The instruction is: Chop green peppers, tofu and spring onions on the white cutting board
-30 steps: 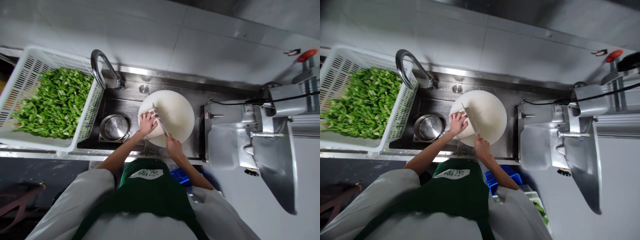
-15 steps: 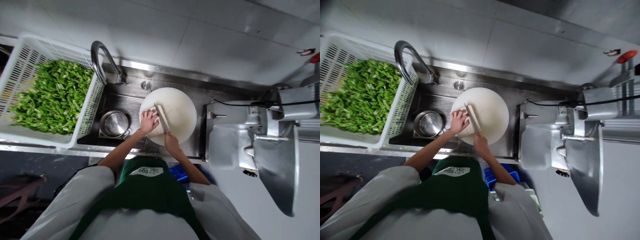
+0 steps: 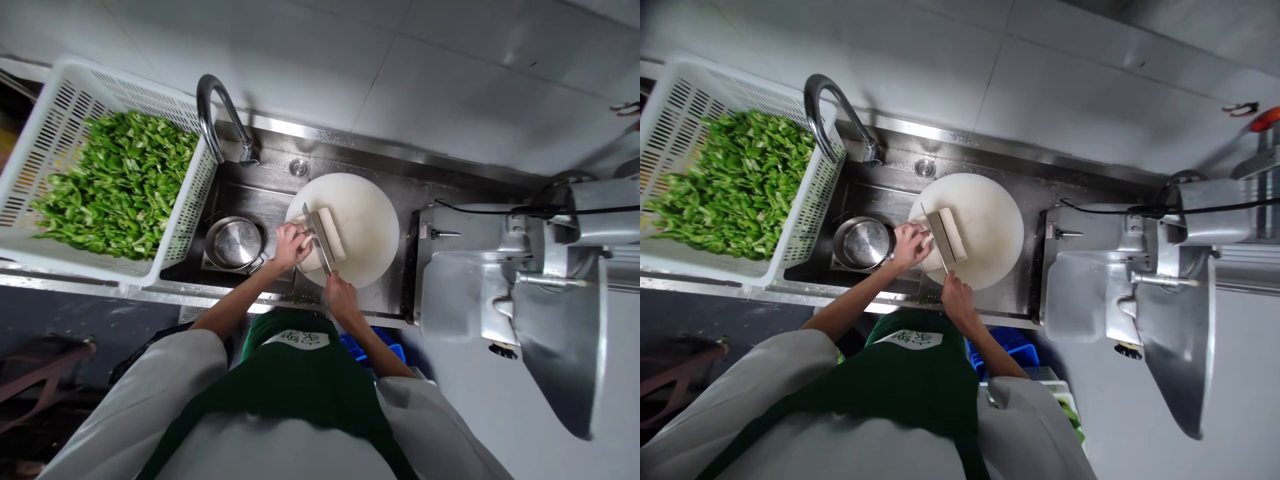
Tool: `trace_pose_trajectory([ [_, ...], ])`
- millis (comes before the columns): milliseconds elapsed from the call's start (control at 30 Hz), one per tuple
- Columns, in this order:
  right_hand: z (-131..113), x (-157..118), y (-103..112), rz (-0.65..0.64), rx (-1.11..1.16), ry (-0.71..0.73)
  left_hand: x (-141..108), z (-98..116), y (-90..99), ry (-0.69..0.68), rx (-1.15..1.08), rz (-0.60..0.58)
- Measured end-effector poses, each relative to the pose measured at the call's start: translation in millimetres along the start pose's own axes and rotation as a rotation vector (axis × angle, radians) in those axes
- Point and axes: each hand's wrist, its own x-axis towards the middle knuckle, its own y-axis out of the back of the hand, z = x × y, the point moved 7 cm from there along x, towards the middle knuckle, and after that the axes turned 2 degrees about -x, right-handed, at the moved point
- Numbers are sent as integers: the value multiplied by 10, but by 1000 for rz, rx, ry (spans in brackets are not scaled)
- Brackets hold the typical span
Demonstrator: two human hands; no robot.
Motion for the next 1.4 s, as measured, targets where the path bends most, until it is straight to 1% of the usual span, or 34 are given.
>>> trace_pose_trajectory([
  [67,-23,4,-5,-2,-5,-2,40,12,-90,-15,9,-44],
  [167,-9,-6,2,-7,-18,-12,71,10,-143,-15,21,-55],
  [300,-20,75,-25,-23,-38,-14,67,-12,-165,-24,26,-67],
  [433,-52,275,-103,-94,-29,-3,66,-52,-163,-27,5,-41],
  [500,-48,304,-93,-93,-33,6,42,-60,-145,-33,-26,-30],
  [533,-41,286,-71,-75,-39,6,17,-61,-118,-33,-58,-5],
  [567,-35,248,-44,-53,-42,3,-17,-63,-71,-26,-104,49],
  [600,-33,195,-18,-30,-42,-3,-63,-74,-5,-5,-161,140],
  [667,-59,73,23,5,-29,-15,-190,-119,115,74,-303,363],
  [700,-91,19,31,9,-19,-13,-260,-144,132,124,-381,455],
  [733,-135,-23,34,4,-10,-4,-317,-165,107,175,-461,511],
  [767,-184,-52,33,-6,-4,9,-356,-176,45,222,-539,529],
  [900,-315,-64,18,-43,-6,36,-407,-179,-286,374,-800,489],
  [1000,-318,-26,-29,-47,-20,25,-401,-195,-418,431,-881,461],
  [1067,-309,22,-101,-57,-30,15,-385,-208,-435,433,-843,437],
  [1167,-325,143,-246,-115,-28,2,-354,-211,-413,407,-733,423],
  [1233,-352,227,-289,-143,-18,2,-334,-179,-408,378,-678,418],
  [1300,-364,260,-240,-143,-5,12,-328,-128,-407,348,-631,417],
  [1333,-352,241,-177,-129,1,21,-330,-104,-405,333,-611,412],
  [1400,-272,117,-4,-83,15,45,-344,-108,-386,315,-599,390],
])
